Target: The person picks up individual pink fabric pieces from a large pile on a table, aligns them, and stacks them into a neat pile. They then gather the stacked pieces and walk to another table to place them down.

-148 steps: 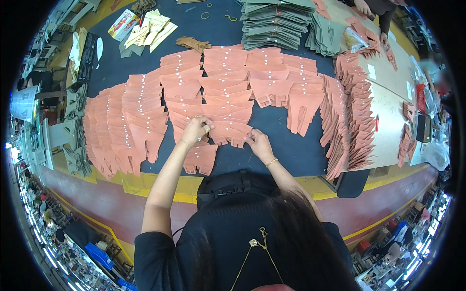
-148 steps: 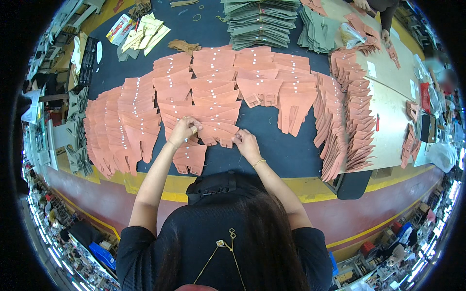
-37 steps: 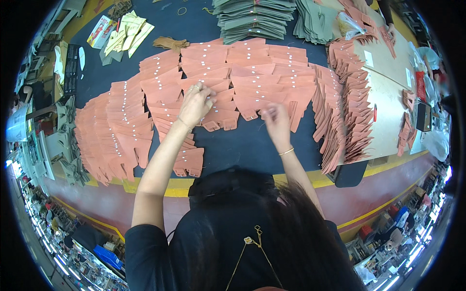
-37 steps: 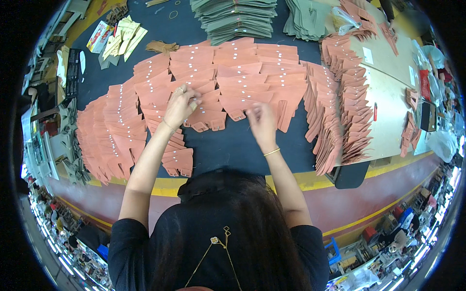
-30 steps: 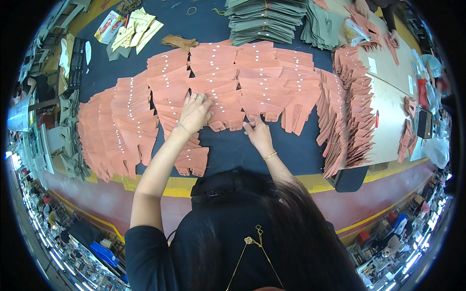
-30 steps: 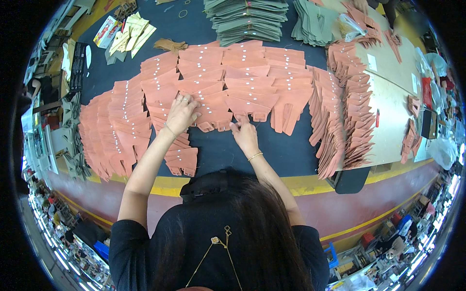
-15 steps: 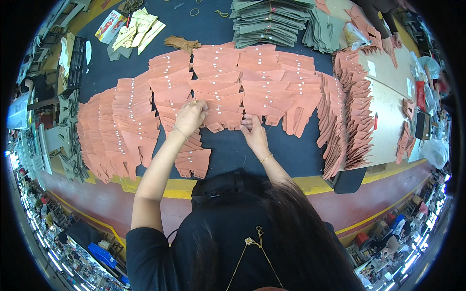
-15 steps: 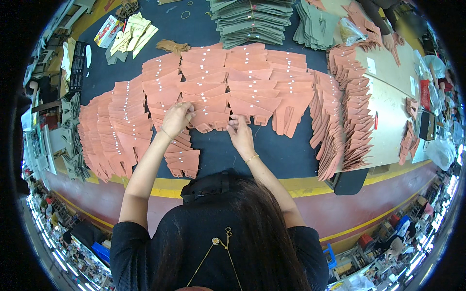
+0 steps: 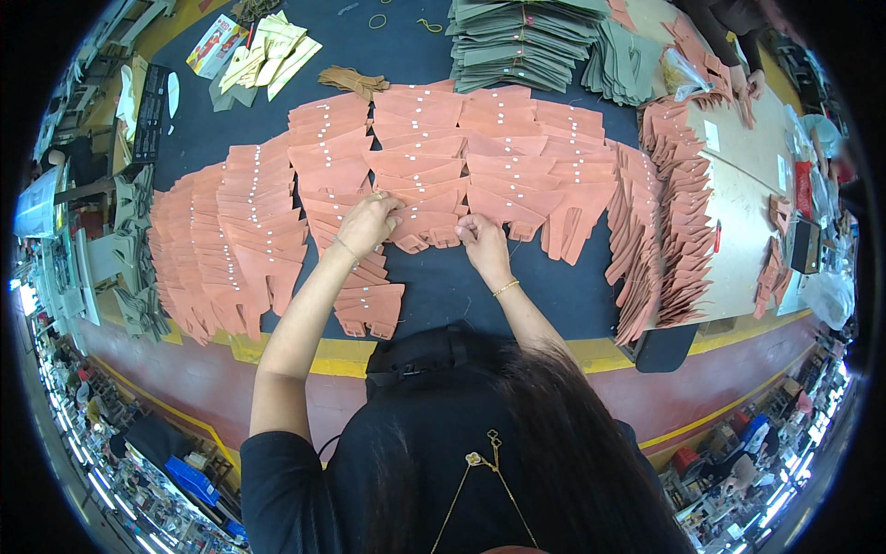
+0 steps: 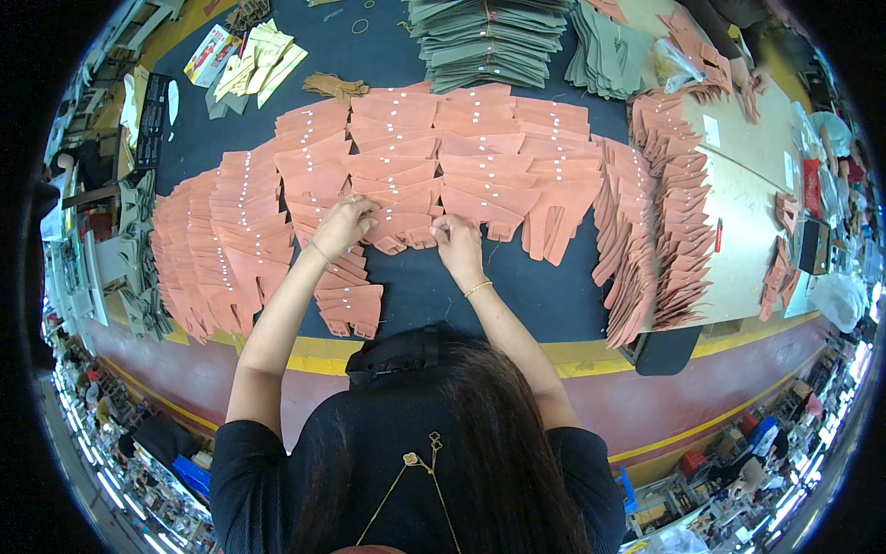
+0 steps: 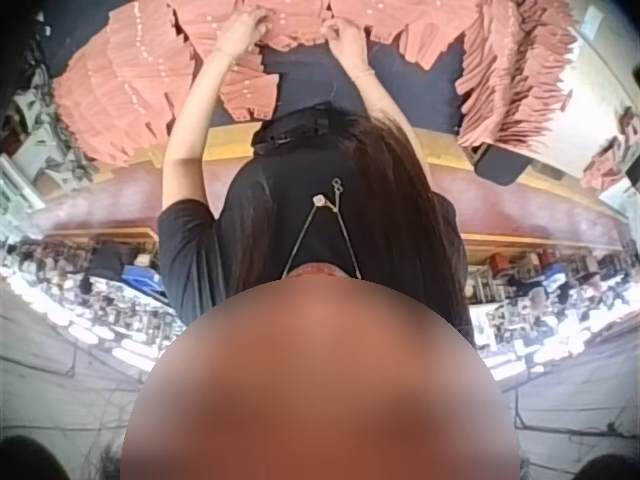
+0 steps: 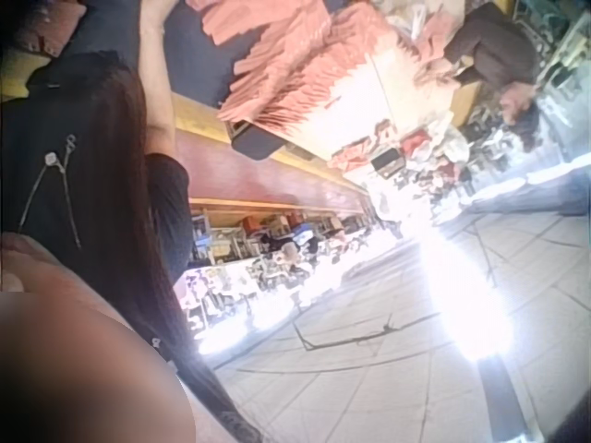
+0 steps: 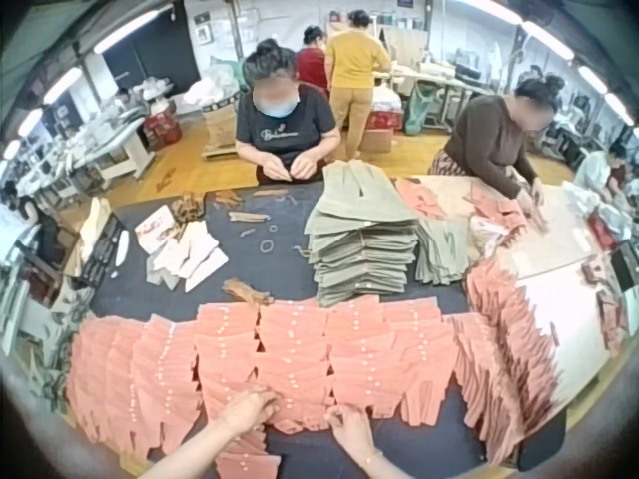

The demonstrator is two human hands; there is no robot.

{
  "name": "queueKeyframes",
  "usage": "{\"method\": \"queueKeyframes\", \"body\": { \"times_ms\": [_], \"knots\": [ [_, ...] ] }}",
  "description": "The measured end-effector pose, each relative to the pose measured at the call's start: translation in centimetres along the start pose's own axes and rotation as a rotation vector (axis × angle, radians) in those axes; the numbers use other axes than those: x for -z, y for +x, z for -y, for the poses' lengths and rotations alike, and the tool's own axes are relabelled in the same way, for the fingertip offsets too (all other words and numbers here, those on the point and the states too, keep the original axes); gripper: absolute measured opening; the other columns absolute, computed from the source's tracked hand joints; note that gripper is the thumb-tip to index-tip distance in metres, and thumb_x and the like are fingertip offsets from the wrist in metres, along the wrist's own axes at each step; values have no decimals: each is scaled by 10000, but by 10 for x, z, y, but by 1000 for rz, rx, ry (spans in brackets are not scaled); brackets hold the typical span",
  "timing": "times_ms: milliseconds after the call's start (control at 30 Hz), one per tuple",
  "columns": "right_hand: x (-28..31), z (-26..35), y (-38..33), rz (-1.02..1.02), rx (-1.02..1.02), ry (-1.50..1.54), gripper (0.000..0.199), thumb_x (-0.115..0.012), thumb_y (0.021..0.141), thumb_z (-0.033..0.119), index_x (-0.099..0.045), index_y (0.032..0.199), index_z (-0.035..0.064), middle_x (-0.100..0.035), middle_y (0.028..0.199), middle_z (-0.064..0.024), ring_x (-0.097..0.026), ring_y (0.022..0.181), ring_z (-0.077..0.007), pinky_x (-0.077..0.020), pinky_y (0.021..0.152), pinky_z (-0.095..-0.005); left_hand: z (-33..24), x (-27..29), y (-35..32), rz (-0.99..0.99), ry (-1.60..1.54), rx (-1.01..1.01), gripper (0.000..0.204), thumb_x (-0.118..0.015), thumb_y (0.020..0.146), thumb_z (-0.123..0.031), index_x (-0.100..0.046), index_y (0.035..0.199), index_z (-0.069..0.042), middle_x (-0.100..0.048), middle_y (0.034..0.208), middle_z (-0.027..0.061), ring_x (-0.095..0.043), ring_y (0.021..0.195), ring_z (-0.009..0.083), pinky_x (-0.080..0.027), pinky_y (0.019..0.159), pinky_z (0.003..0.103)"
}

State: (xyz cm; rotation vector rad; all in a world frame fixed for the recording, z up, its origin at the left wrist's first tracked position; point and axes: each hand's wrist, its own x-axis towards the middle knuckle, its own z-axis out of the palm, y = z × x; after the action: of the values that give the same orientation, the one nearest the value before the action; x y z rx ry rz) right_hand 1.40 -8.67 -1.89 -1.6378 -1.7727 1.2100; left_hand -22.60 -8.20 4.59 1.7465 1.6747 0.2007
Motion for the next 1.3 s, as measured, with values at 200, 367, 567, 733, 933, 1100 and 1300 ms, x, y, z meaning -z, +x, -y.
{"method": "queueKeyframes", "body": {
  "times_ms": [200, 367, 567, 733, 933, 1100, 1300],
  "knots": [
    [10, 7, -4, 78, -56, 105, 263, -716, 832, 132, -627, 1041, -2, -672, 914, -93, -664, 768, -181, -519, 687, -310, -9, -7, -7, 18, 108, -80, 204, -635, 803, -83, -670, 997, -32, -632, 990, 133, -600, 958, 333, -472, 841, 428],
    [48, 12, -28, 239, -144, 255, 411, -769, 774, 131, -608, 1139, 32, -603, 1104, -94, -644, 876, -202, -510, 780, -306, -45, -4, -23, 150, 175, -336, 212, -575, 778, -48, -671, 956, -113, -612, 906, 94, -604, 944, 259, -393, 846, 416],
    [91, -20, -49, 270, -218, 230, 292, -728, 828, 212, -672, 1026, 5, -685, 930, -99, -647, 777, -170, -502, 743, -306, -81, -33, 9, 279, 10, -330, 202, -605, 813, -74, -662, 1007, -79, -631, 936, 90, -607, 936, 269, -376, 810, 411],
    [106, -52, -38, 114, -286, 171, 299, -698, 861, 220, -661, 1023, -28, -703, 855, -117, -643, 750, -154, -499, 701, -303, -94, -66, 58, 258, -181, -204, 325, -596, 789, 3, -590, 1112, -34, -660, 972, 159, -641, 932, 311, -507, 826, 394],
    [104, -66, -15, 54, -327, 53, 309, -693, 860, 200, -650, 1073, -19, -700, 856, -100, -633, 758, -123, -498, 696, -310, -98, -71, 74, 185, -133, -188, 286, -557, 807, 2, -569, 1091, -31, -646, 1038, 191, -620, 975, 364, -489, 853, 434],
    [106, -55, -17, -42, -299, 18, 286, -714, 827, 219, -632, 958, -21, -677, 789, -121, -639, 712, -187, -497, 680, -345, -101, -70, 72, 140, -142, -183, 293, -553, 812, 3, -556, 1103, -30, -626, 1078, 210, -601, 1012, 389, -479, 874, 449],
    [99, -56, -18, -255, -166, -90, 326, -762, 782, 201, -559, 924, -11, -597, 821, -107, -576, 681, -252, -480, 668, -372, -94, -65, 58, -109, -137, -286, 298, -598, 814, -21, -581, 1111, -36, -605, 979, 165, -598, 926, 351, -485, 818, 433]
  ]
}}
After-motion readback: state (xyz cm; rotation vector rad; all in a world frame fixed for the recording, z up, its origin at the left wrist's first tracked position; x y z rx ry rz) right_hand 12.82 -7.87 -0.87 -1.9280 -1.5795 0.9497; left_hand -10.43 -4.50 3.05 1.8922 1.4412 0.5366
